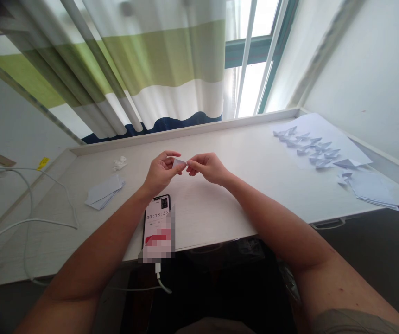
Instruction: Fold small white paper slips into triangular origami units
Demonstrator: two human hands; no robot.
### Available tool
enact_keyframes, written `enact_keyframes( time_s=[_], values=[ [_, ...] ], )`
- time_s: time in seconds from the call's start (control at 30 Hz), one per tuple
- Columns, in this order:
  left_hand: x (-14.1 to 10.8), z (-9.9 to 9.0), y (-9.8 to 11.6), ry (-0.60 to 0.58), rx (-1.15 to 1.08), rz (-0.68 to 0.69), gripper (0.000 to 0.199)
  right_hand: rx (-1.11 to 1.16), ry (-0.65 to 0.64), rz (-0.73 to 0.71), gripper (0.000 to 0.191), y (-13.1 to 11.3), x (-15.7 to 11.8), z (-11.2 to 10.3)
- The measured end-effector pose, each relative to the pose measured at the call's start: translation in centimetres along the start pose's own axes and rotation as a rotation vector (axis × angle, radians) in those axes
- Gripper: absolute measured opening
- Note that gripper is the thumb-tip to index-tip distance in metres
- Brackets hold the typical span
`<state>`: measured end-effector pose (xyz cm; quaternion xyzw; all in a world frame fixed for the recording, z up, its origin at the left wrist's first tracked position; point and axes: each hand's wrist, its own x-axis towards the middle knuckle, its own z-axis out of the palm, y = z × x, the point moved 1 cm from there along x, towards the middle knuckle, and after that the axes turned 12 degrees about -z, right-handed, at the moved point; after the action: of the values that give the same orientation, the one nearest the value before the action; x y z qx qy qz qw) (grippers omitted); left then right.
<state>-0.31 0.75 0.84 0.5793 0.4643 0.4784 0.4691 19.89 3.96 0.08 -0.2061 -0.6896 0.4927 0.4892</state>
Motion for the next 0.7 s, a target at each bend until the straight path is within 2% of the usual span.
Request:
enact_keyframes(
  time_s=[0.2, 0.4, 0.63, 0.7],
  values=[
    [0.10, -0.09, -0.01, 0.039, -0.019, -0.052, 0.049, -0.117, -0.057, -0.034, 0.040, -0.13, -0.12, -0.19],
    [0.06, -0.16, -0.02, 0.052, -0.076, -0.122, 0.040, -0.148, 0.020, -0.004, 0.034, -0.12, 0.09, -0.44],
    [0.05, 0.08, -0.51, 0.022, -0.064, -0.067, 0.045, -0.085, 0.001, -0.003, 0.045, 0.51, 0.10, -0.29],
    [0.17, 0.04, -0.73, 0.050, -0.040, -0.028, 0.046, -0.090, 0.006, -0.025, 0.049, 0.57, 0.10, -0.25]
  ],
)
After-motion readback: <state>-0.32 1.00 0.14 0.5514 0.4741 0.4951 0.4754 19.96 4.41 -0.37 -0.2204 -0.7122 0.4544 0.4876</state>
